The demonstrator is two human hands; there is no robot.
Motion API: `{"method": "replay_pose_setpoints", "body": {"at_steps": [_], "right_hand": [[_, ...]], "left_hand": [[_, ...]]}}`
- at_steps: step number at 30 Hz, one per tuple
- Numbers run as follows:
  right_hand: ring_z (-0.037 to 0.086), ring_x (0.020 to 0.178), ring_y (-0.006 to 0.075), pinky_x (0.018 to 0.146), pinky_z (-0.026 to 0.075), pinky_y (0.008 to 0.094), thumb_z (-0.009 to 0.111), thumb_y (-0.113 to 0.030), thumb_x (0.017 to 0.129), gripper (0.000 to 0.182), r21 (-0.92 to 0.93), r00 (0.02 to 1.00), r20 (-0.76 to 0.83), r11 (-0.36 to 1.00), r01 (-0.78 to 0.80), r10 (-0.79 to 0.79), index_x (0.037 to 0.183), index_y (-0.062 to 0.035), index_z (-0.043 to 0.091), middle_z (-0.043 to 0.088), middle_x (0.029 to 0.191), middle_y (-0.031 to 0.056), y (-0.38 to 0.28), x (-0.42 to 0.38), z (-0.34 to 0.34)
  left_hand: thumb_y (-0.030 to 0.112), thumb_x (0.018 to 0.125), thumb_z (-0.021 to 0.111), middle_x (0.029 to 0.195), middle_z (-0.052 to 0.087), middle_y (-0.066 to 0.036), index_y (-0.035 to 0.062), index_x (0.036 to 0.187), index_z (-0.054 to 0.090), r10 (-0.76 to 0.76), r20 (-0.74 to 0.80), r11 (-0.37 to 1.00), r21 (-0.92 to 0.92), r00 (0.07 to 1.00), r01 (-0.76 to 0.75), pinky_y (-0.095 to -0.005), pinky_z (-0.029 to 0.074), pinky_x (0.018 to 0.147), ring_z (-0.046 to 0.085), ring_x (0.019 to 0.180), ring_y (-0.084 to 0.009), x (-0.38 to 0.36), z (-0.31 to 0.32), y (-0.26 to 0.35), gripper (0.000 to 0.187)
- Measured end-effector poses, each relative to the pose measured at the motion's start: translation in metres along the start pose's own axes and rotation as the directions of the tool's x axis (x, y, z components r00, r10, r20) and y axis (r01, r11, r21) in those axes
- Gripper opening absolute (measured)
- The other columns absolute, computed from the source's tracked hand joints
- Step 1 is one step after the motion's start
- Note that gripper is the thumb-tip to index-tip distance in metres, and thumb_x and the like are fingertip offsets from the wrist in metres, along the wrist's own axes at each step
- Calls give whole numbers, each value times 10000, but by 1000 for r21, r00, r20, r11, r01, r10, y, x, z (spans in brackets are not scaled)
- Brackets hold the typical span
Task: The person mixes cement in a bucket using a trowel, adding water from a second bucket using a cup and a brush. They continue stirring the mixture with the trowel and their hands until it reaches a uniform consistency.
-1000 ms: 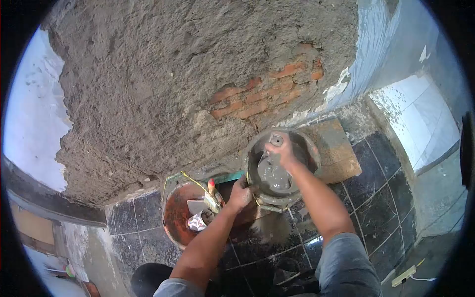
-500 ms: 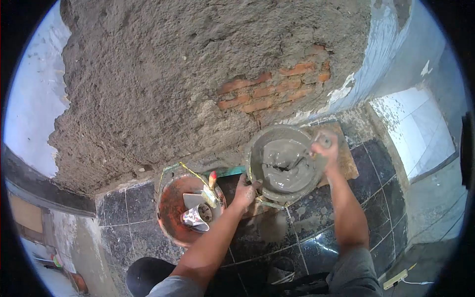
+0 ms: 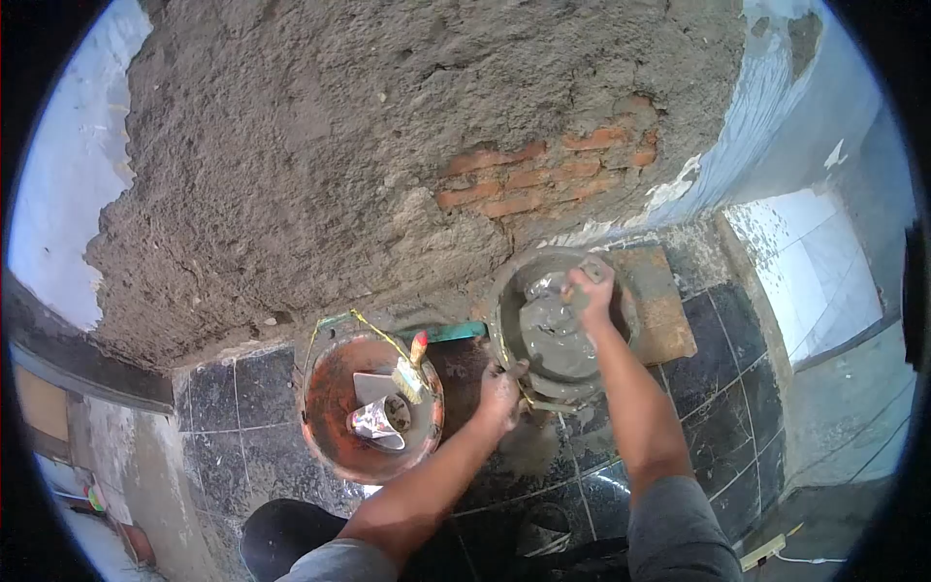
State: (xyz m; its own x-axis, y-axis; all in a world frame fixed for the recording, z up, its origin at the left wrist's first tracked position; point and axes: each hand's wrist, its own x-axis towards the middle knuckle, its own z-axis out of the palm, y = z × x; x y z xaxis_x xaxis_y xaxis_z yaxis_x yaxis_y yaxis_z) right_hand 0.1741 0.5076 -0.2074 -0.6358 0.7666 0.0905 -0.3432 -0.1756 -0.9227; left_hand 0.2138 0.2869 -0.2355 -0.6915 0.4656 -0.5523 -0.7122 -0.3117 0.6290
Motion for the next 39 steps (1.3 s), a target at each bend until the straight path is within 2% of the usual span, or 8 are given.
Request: {"method": "replay_pose_setpoints", "body": {"at_steps": [10, 15, 17, 22, 33, 36, 38, 39], "right_hand": [[657, 757, 234, 632, 551, 362, 686, -74, 863, 213, 229, 979, 54, 951, -206, 199, 1024, 3, 569, 611, 767, 132, -30, -24, -110], [616, 671, 218, 636, 527, 350, 625, -61, 833, 90, -556, 896, 199, 707, 437, -397, 842, 21, 591, 574, 665, 129, -119, -32, -50], [590, 627, 207, 634, 515, 342, 590, -44, 813, 53, -161, 995, -24, 983, 87, -92, 780, -4, 595, 565, 655, 120, -165, -47, -5], [543, 597, 185, 588, 490, 353, 598, -179, 856, 168, -162, 761, -86, 763, 626, -643, 749, -51, 582, 566, 718, 88, -128, -6, -11], [618, 939, 251, 568, 512, 316, 670, 39, 840, 409, 308, 668, -734, 936, 171, 120, 1205, -102, 552, 611, 1184, 125, 20, 1, -33], [591, 1041, 270, 623, 531, 360, 683, -55, 838, 420, -675, 808, -390, 734, 76, -442, 1240, -92, 570, 591, 1220, 133, 101, 9, -110], [605, 995, 272, 627, 533, 360, 707, -104, 824, 423, -838, 817, -163, 514, 181, -553, 1227, -67, 583, 612, 1153, 133, 85, -13, -102], [614, 942, 271, 617, 531, 360, 714, -114, 815, 390, -657, 842, -296, 736, 163, -451, 1182, -57, 598, 618, 1115, 133, 72, -27, -86]], "left_hand": [[-12, 936, 609, 1027, 660, -77, 66, 1102, 596, -79, -1, 990, -116, 997, 78, -420, 536, 862, 645, 950, -248, -24, 9, -13, 184], [-19, 925, 622, 1003, 662, -61, 66, 1056, 606, -133, 24, 979, -151, 991, 135, -400, 523, 851, 637, 947, -228, -32, 13, 1, 157], [-20, 919, 631, 997, 661, -56, 69, 1048, 607, -117, 38, 984, -129, 992, 121, -394, 517, 840, 636, 936, -224, -29, 9, 0, 158], [-13, 903, 654, 998, 663, -53, 79, 1044, 608, -164, 51, 977, -127, 985, 169, -394, 516, 824, 635, 928, -218, -32, 7, 4, 175], [6, 887, 668, 916, 654, -69, 67, 999, 631, -165, 38, 985, -43, 986, 166, -433, 554, 720, 649, 845, -246, -6, -5, -20, 133], [33, 882, 676, 883, 636, -66, 63, 973, 625, -76, 45, 993, -83, 996, 80, -425, 545, 671, 629, 793, -243, 11, -7, -39, 109], [36, 880, 676, 867, 632, -62, 70, 945, 622, -70, 27, 991, -114, 997, 72, -421, 537, 654, 620, 766, -234, 2, -4, -31, 91], [38, 879, 676, 858, 630, -60, 73, 931, 621, -65, 18, 989, -131, 998, 67, -419, 534, 646, 616, 752, -230, -2, -2, -27, 83]]}}
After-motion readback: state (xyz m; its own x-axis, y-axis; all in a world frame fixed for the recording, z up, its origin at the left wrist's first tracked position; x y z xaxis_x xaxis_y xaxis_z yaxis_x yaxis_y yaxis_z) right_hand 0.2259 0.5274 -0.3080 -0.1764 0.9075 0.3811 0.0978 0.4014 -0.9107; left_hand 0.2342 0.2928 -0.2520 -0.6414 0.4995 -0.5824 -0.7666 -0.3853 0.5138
